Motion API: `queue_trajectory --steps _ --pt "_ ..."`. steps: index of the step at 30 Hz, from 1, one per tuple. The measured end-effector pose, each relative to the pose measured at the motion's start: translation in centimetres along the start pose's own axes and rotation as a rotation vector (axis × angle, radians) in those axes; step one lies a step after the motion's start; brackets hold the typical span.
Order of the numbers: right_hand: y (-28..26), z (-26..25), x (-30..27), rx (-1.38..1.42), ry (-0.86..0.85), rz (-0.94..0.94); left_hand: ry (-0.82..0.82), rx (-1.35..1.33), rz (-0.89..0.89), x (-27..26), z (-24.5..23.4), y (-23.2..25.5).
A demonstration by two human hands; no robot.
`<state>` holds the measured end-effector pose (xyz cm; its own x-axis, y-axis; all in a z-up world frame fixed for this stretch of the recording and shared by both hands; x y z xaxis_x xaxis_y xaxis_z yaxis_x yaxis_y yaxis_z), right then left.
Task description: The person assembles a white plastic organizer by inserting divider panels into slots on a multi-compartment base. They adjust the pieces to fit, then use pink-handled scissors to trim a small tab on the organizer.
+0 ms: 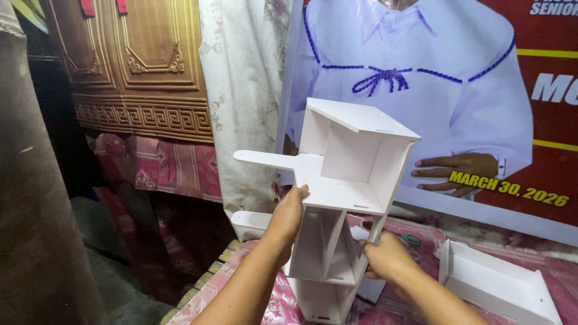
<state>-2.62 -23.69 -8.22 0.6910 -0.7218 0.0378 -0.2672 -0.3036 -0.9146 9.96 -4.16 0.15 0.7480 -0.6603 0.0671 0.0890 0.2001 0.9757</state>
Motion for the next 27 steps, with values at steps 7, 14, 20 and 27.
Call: queue_trajectory --steps 7,14,20,27 --pt "-1.3 -1.0 -1.2 0.021 0.094 -0.054 0.034 0.129 0.208 -0.2 0.6 -0.9" --pt "-0.4 -2.0 -1.9 -0.013 0.134 -0.022 0.100 0.556 0.327 -1.3 -0.7 -4.6" --pt "1.6 -2.9 -0.5 0.102 0.078 0.001 0.223 0.783 0.387 1.1 -2.2 -11.3" --pt "3.1 -4.0 0.0 0.197 0.048 0.058 0.398 0.614 0.090 3.1 -4.1 -15.6"
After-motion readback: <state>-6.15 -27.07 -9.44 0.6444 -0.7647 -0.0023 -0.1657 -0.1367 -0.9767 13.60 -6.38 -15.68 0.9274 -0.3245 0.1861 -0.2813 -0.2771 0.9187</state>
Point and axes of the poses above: each hand's wrist, its own x-axis towards the middle knuckle, its own z-axis out of the palm, y = z × x, the point moved 8 cm from there along x, towards the middle knuckle, and after that the axes turned 4 degrees about -z, right-handed, at the moved point
